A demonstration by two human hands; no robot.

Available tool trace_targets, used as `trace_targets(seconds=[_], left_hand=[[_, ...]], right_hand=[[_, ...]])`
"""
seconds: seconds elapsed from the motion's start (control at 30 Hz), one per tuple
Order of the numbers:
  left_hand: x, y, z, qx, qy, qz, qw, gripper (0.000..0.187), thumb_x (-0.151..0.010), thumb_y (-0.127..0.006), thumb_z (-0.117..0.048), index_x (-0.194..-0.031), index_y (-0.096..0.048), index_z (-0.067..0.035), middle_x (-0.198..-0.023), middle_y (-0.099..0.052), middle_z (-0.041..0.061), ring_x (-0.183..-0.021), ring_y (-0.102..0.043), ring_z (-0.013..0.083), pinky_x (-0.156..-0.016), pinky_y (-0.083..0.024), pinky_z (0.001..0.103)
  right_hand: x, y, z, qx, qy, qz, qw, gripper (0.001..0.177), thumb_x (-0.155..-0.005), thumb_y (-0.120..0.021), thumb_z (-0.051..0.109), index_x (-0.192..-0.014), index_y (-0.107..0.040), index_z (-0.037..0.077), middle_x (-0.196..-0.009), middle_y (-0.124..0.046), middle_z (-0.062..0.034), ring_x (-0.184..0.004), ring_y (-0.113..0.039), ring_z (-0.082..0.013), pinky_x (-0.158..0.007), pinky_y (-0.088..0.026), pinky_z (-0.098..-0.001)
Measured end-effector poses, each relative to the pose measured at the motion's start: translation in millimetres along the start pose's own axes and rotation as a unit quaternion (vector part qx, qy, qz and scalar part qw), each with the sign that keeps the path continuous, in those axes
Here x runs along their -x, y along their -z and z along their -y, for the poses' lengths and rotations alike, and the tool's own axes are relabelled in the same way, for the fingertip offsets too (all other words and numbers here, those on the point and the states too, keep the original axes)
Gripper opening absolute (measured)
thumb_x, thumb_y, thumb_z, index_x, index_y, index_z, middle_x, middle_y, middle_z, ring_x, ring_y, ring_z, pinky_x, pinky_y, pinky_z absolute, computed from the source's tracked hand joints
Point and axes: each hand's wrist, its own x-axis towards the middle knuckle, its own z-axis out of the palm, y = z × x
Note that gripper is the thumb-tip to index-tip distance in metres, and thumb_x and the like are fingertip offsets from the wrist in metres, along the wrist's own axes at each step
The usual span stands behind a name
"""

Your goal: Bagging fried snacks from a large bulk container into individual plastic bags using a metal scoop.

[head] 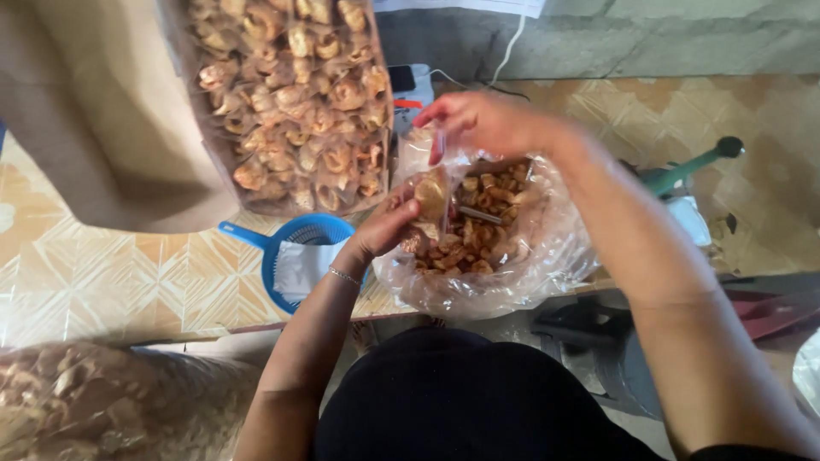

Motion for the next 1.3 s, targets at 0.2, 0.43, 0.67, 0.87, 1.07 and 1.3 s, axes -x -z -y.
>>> trace_targets(seconds=[0.2, 0.43, 0.67, 0.87, 1.07, 1.3], left_hand=[[-8, 43, 2, -0.088, 0.059, 0.019, 0.994, 0.065, -0.094, -0.063, -0.049, -0.14, -0.051, -0.004, -0.117, -0.064, 0.018, -0.1, -0.061, 0.0259, -0.082, -0.058, 0.04], [0, 56, 32, -0.015, 0.058, 0.037, 0.998, 0.053, -0.093, -0.065, -0.045, -0.124, -0.054, -0.003, -0.084, -0.063, 0.011, -0.061, -0.06, 0.0157, -0.041, -0.053, 0.026], [14, 20, -39, -0.243, 0.034, 0.082, 0.966, 0.073, -0.097, -0.034, -0.066, -0.135, -0.056, -0.008, -0.121, -0.065, 0.023, -0.117, -0.059, 0.0303, -0.102, -0.046, 0.047], [-3, 85, 42, -0.269, 0.115, 0.013, 0.956, 0.063, -0.095, -0.051, -0.062, -0.12, -0.061, -0.005, -0.098, -0.064, 0.021, -0.091, -0.063, 0.0338, -0.079, -0.054, 0.045], [-6, 43, -36, 0.003, 0.086, -0.095, 0.992, 0.053, -0.088, -0.073, -0.044, -0.12, -0.067, -0.001, -0.113, -0.066, 0.016, -0.104, -0.062, 0.0248, -0.094, -0.05, 0.039], [-30, 82, -129, -0.397, 0.249, -0.107, 0.877, 0.106, -0.081, -0.023, -0.091, -0.15, -0.041, -0.013, -0.148, -0.044, 0.025, -0.14, -0.036, 0.0434, -0.121, -0.02, 0.052]], right_hand=[[-47, 5, -48, 0.039, -0.08, 0.243, 0.966, 0.031, -0.079, -0.075, 0.018, -0.108, -0.076, 0.009, -0.126, -0.063, -0.0236, -0.108, -0.063, -0.0437, -0.089, -0.051, -0.0528], [-66, -25, -47, -0.073, -0.09, 0.292, 0.949, 0.021, -0.082, -0.075, 0.024, -0.101, -0.078, 0.015, -0.125, -0.065, -0.011, -0.102, -0.063, -0.0287, -0.086, -0.055, -0.0419], [-54, -28, -54, 0.015, -0.123, 0.274, 0.954, 0.027, -0.094, -0.062, 0.039, -0.098, -0.078, 0.017, -0.095, -0.063, -0.0079, -0.088, -0.064, -0.0246, -0.081, -0.052, -0.04], [-49, -64, -67, -0.068, -0.083, 0.169, 0.98, 0.032, -0.099, -0.059, 0.033, -0.089, -0.077, 0.009, -0.096, -0.07, -0.0123, -0.089, -0.068, -0.025, -0.081, -0.053, -0.04], [-75, -47, -17, 0.001, -0.232, 0.213, 0.949, 0.045, -0.069, -0.082, 0.056, -0.103, -0.078, 0.026, -0.089, -0.078, -0.0071, -0.09, -0.073, -0.0289, -0.085, -0.056, -0.0396], [-95, -50, -35, -0.017, -0.292, 0.043, 0.955, 0.011, -0.087, -0.071, 0.029, -0.092, -0.079, 0.023, -0.059, -0.072, -0.0009, -0.061, -0.071, -0.0113, -0.062, -0.056, -0.0259]])
